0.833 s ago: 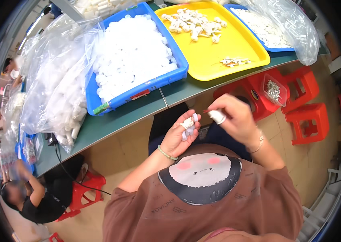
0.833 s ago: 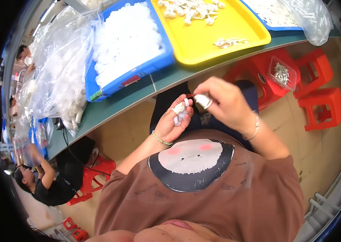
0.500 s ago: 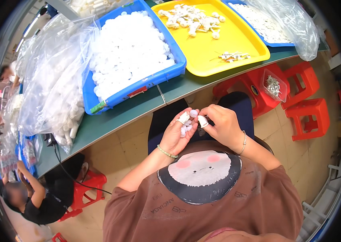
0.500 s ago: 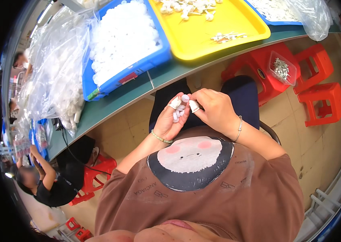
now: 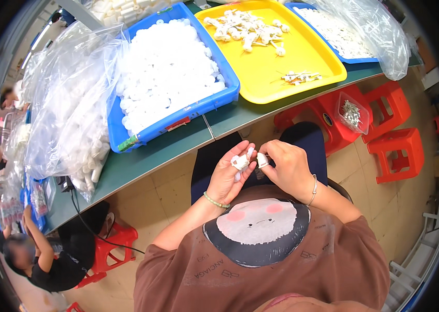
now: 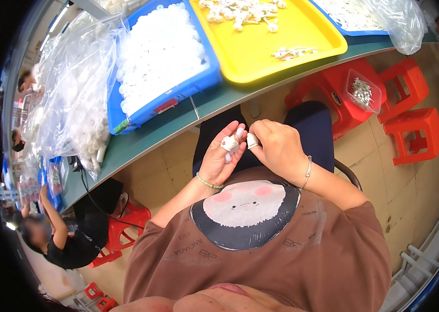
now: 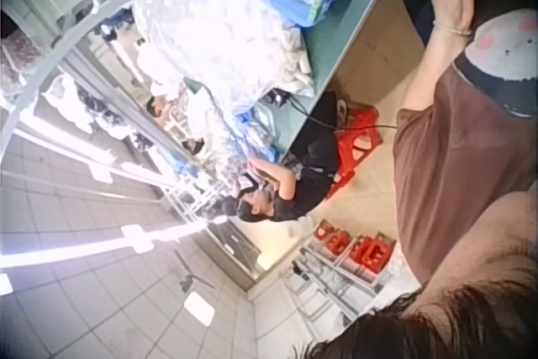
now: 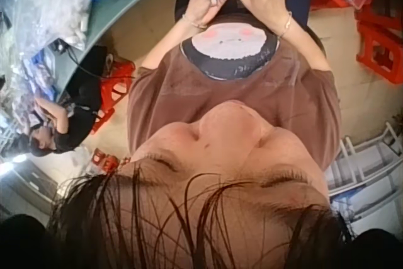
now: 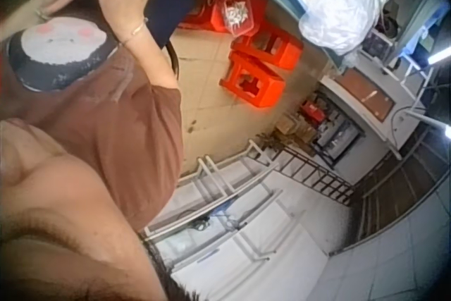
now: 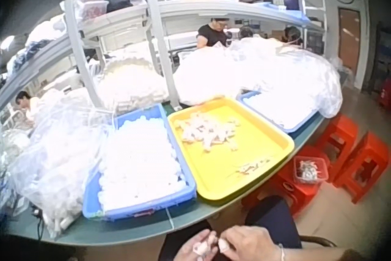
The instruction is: The person sits at a workstation and repeatedly picks up small white plastic components from a blue tray and a yellow tray. They insert a small metal pin into the plastic piece and place the assembled unit into a red bin. The process is repetitive and involves handling small parts by hand.
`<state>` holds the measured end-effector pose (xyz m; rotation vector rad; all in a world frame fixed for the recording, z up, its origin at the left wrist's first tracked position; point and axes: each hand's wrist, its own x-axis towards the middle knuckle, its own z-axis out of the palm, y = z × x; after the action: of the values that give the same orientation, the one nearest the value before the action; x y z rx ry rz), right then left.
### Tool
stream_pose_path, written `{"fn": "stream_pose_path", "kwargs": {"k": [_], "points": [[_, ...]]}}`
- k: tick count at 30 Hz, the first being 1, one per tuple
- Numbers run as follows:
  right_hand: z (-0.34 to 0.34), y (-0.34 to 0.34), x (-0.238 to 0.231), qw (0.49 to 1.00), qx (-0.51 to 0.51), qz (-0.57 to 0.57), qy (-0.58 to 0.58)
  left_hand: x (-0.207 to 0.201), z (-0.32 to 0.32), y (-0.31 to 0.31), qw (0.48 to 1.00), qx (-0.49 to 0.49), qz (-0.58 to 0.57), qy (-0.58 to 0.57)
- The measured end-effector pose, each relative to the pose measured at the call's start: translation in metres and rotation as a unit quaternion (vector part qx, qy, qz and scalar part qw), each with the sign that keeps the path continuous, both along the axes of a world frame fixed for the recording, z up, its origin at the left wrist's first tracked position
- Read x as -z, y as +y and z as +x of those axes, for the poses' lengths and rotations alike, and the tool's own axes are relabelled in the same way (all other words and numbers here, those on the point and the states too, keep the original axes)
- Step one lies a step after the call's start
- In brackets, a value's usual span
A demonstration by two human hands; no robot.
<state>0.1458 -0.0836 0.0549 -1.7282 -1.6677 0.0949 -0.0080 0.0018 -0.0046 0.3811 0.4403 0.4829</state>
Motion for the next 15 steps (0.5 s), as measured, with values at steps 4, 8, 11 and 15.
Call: {"fn": "stream_pose_path", "kwargs": {"k": [4,8,11,15], "points": [[-0.0008,0.0000,-0.0008,0.999,-0.008,0.002,0.036,-0.0015,-0.0001,-0.0010,0.999,0.007,0.034,0.002],[-0.0019,-0.0010,0.0005,0.999,0.012,-0.011,0.036,-0.0026,-0.0005,-0.0008,0.997,0.009,0.074,0.033],[-0.0009,-0.0020,-0.0013,0.999,0.012,-0.022,0.024,-0.0044,0.0002,-0.0011,0.996,0.011,0.082,0.031],[-0.0032,-0.0008,-0.0075,0.994,-0.028,-0.034,0.102,0.0009,0.0008,-0.0004,0.996,0.035,0.085,0.018]]}}
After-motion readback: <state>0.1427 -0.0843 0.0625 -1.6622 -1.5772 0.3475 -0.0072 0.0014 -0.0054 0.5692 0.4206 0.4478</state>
